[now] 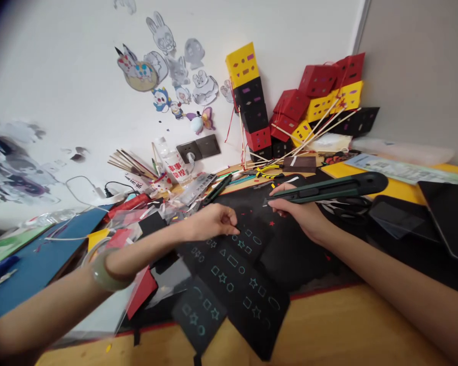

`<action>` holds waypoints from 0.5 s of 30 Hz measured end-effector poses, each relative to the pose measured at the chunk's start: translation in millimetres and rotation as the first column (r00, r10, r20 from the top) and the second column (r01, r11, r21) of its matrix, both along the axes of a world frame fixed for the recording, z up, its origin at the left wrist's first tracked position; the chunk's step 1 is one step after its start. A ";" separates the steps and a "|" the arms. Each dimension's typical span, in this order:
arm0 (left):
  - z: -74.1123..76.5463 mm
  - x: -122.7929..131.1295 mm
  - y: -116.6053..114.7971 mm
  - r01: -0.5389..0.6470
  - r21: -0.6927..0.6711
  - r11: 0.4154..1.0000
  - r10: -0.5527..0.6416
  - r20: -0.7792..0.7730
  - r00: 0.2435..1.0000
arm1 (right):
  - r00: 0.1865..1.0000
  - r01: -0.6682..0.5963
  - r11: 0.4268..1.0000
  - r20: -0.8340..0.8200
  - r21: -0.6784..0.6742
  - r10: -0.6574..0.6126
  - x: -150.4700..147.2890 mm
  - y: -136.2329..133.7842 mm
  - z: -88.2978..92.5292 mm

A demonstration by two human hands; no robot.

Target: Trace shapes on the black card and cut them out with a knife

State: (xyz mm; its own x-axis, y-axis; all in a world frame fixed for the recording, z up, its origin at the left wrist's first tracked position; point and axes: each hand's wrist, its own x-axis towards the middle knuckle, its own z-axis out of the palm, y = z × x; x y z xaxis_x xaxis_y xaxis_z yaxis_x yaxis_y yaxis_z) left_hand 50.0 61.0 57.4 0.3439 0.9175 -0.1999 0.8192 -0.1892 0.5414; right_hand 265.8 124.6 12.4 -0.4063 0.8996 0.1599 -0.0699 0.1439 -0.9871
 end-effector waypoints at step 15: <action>-51.8 10.7 11.9 -0.124 0.187 0.974 0.125 0.007 0.992 | 0.903 -0.242 0.964 0.388 0.110 0.183 -9.9 -14.8 -6.5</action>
